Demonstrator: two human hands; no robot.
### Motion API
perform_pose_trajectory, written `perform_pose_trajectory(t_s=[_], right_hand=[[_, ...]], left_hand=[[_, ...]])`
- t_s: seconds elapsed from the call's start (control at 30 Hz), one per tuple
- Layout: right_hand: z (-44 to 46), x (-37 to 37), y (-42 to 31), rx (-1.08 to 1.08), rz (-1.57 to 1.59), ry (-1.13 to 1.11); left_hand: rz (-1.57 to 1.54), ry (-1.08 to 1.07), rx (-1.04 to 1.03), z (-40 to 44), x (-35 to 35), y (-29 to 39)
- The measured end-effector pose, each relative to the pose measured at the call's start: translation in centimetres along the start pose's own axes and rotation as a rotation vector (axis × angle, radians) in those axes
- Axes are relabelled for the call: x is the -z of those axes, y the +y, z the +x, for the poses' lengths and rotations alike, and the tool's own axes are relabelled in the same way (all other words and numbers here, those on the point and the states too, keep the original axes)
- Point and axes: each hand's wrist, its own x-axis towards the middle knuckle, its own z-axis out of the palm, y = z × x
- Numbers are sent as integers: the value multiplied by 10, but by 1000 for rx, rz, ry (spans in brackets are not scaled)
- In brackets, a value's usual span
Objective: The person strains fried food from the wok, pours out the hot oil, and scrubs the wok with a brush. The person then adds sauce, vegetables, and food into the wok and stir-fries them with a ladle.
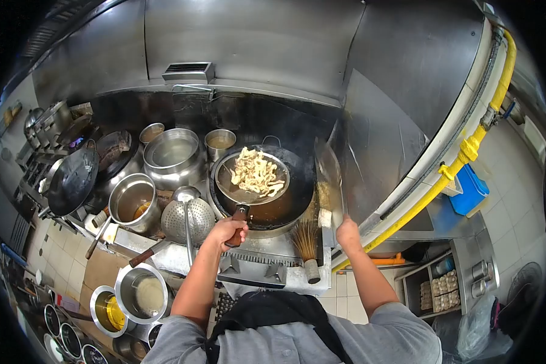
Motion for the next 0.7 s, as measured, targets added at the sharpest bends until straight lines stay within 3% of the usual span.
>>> perform_pose_trajectory(t_s=[0.13,0.23,0.3,0.33,0.37,0.43,0.57,0.7], right_hand=[[12,-14,16,41,3,-37],[21,4,-15,233,5,126],[27,20,-48,235,431,-97],[16,42,-88,1,683,-359],[8,46,-109,22,678,-385],[3,48,-141,-126,949,-692],[-22,23,-206,-136,1131,-1162],[-73,-29,-278,-150,1220,-1450]], left_hand=[[47,-42,-102,-20,-9,6],[67,-12,-190,-49,-11,12],[3,21,-207,-56,-12,27],[15,6,-198,-55,-8,41],[25,-14,-196,-56,-4,53],[-57,24,-229,-73,-3,67],[-37,130,-311,-102,43,78],[-7,294,-367,-161,89,77]])
